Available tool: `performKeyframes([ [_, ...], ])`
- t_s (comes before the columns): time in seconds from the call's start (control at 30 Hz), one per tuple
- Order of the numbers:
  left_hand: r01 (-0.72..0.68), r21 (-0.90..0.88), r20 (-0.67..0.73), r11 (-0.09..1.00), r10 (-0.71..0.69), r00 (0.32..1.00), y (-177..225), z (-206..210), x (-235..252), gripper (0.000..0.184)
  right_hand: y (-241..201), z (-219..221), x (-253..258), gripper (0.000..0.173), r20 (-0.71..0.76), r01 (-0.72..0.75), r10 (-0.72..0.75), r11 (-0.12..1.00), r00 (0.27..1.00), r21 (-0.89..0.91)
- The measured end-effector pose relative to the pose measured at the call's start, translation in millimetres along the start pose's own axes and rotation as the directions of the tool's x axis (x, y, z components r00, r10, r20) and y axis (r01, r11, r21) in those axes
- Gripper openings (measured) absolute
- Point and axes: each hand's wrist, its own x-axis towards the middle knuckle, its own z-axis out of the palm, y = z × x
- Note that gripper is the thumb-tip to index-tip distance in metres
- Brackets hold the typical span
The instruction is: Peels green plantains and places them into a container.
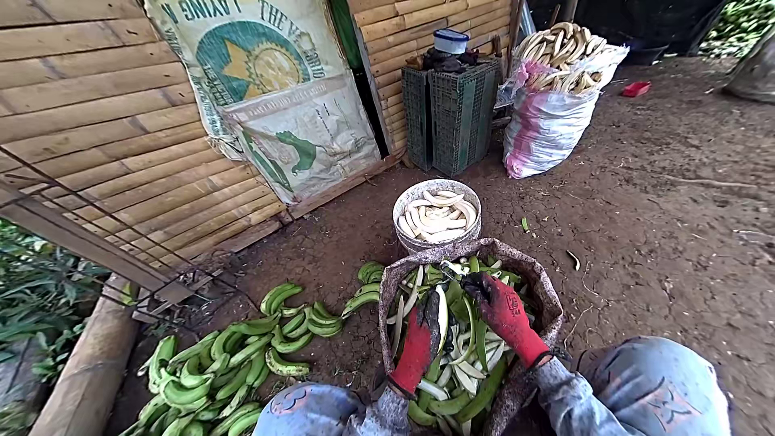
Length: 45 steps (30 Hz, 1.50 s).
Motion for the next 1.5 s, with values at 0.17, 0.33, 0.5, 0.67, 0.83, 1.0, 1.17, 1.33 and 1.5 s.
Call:
performKeyframes([
  [0.17,0.149,-0.871,0.158,0.469,-0.02,0.987,-11.9,-30.8,28.8,0.057,-2.4,15.6,-22.4,0.034,-0.147,0.588,-0.577,0.808,0.803,0.037],
  [0.33,0.132,-0.923,0.132,0.362,-0.025,0.991,-13.6,-30.6,35.6,0.058,-3.1,17.9,-19.5,0.033,-0.128,0.689,-0.719,0.693,0.683,-0.211],
  [0.5,0.006,-0.856,-0.06,0.517,-0.11,0.992,-4.5,-21.2,31.9,0.045,-16.9,13.8,-16.9,0.035,-0.15,0.6,-0.627,0.777,0.765,-0.187],
  [0.67,-0.182,-0.45,-0.252,0.874,0.071,0.965,-4.7,-25.4,32.8,0.037,-17.1,16.5,-16.0,0.036,-0.134,0.52,-0.524,0.852,0.841,-0.063],
  [0.83,-0.2,0.081,-0.197,0.976,0.212,0.957,8.1,-13.6,12.7,0.039,-15.6,22.8,-11.0,0.039,-0.128,0.312,-0.309,0.95,0.942,-0.002],
  [1.0,-0.199,0.012,-0.194,0.98,0.198,0.961,7.7,-17.1,18.5,0.039,-12.1,24.4,-10.4,0.037,-0.183,0.392,-0.385,0.92,0.905,0.005],
  [1.17,-0.197,-0.101,-0.212,0.975,0.172,0.962,-0.5,-23.3,29.9,0.042,-14.6,28.0,-14.5,0.036,-0.198,0.426,-0.416,0.905,0.888,0.01],
  [1.33,-0.233,0.094,-0.086,0.968,0.241,0.967,6.6,-6.0,4.8,0.037,-11.2,7.6,4.6,0.04,-0.086,0.04,-0.04,0.999,0.996,-0.003],
  [1.5,-0.086,-0.349,-0.253,0.933,-0.005,0.967,-7.2,-18.1,26.8,0.039,-7.4,6.6,-6.8,0.037,-0.198,0.387,-0.376,0.922,0.905,0.015],
])
